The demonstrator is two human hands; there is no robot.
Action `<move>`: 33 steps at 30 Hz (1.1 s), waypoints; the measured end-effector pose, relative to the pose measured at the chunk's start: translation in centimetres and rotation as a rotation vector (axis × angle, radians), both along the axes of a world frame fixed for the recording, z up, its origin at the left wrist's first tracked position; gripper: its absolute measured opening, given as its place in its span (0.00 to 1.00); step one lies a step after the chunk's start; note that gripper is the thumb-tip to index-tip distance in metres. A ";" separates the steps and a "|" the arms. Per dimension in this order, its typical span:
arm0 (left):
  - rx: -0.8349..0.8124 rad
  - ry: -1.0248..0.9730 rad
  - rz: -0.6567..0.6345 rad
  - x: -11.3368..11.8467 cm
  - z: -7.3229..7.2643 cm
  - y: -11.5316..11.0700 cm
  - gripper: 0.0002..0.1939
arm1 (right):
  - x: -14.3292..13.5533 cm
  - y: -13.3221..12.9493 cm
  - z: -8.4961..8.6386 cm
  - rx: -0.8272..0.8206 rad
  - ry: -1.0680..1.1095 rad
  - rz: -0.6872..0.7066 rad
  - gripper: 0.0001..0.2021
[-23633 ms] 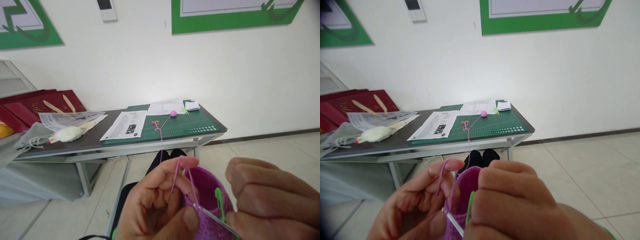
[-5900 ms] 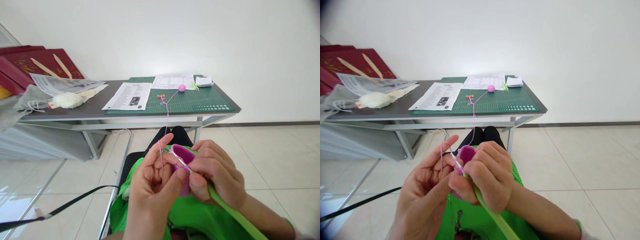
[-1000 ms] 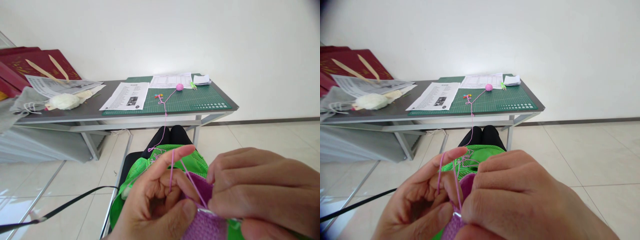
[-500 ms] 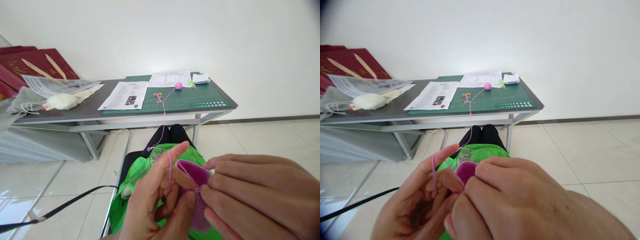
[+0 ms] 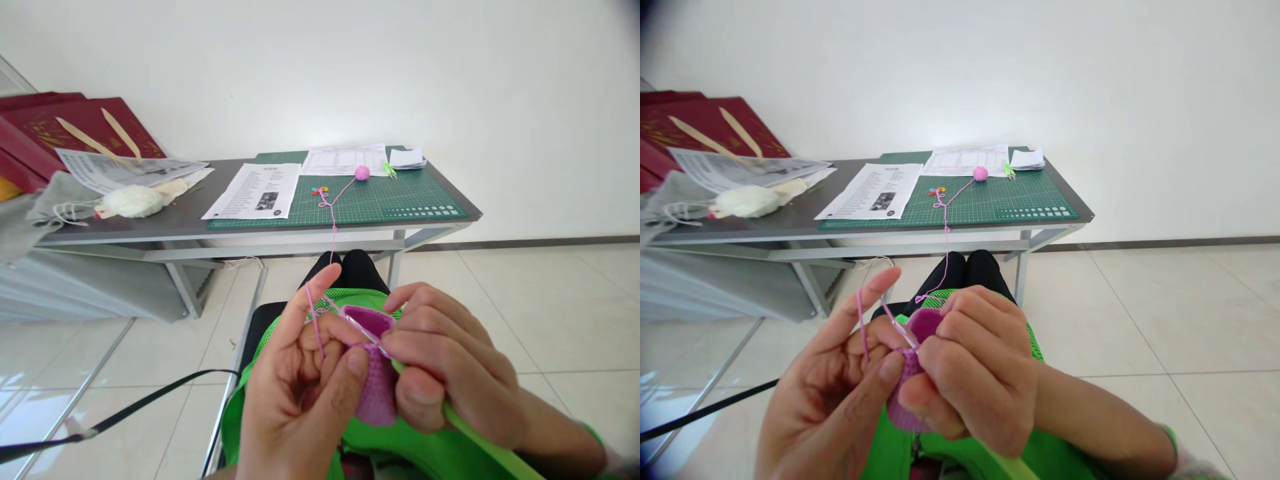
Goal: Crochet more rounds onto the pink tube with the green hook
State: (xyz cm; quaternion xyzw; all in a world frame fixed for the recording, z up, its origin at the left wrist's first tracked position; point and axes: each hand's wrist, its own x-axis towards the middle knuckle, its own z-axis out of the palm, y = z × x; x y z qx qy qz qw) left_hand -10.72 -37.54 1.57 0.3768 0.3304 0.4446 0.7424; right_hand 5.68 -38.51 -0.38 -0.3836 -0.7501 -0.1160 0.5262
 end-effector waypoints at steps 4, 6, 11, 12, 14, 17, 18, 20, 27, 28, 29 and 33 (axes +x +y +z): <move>-0.073 -0.005 -0.031 -0.4 0.5 0.3 0.28 | 0.5 -1.0 1.4 -0.057 -0.060 0.052 0.18; -0.086 0.004 -0.065 -0.5 0.7 0.2 0.27 | 0.6 -1.5 2.1 -0.122 -0.077 0.041 0.16; -0.101 0.003 -0.116 -0.4 1.1 0.3 0.25 | 0.6 -2.0 3.4 -0.072 -0.056 -0.114 0.20; -0.100 -0.004 -0.119 -0.3 1.1 0.3 0.25 | 0.7 -2.0 3.7 -0.053 -0.076 -0.116 0.23; -0.097 -0.015 -0.123 -0.1 1.1 0.3 0.23 | 0.8 -1.9 4.4 -0.040 -0.125 -0.115 0.28; -0.088 -0.031 -0.131 0.1 1.0 0.4 0.22 | 1.1 -1.6 5.0 0.012 -0.154 -0.116 0.33; -0.085 -0.036 -0.135 0.2 1.0 0.4 0.22 | 1.3 -1.6 5.1 0.006 -0.158 -0.108 0.34; -0.079 -0.042 -0.143 0.3 0.9 0.5 0.21 | 1.7 -1.7 5.0 -0.035 -0.168 -0.055 0.34; -0.036 -0.055 -0.215 0.2 0.2 0.7 0.19 | 2.6 -2.7 4.2 -0.187 -0.138 0.099 0.30; -0.029 -0.056 -0.233 0.2 0.1 0.6 0.19 | 2.4 -2.6 4.3 -0.171 -0.118 0.090 0.32; -0.025 -0.053 -0.244 0.2 0.1 0.6 0.19 | 2.1 -2.4 4.4 -0.164 -0.105 0.076 0.32; -0.034 -0.047 -0.259 0.1 0.3 0.4 0.19 | 1.3 -1.7 5.0 -0.118 -0.053 0.030 0.32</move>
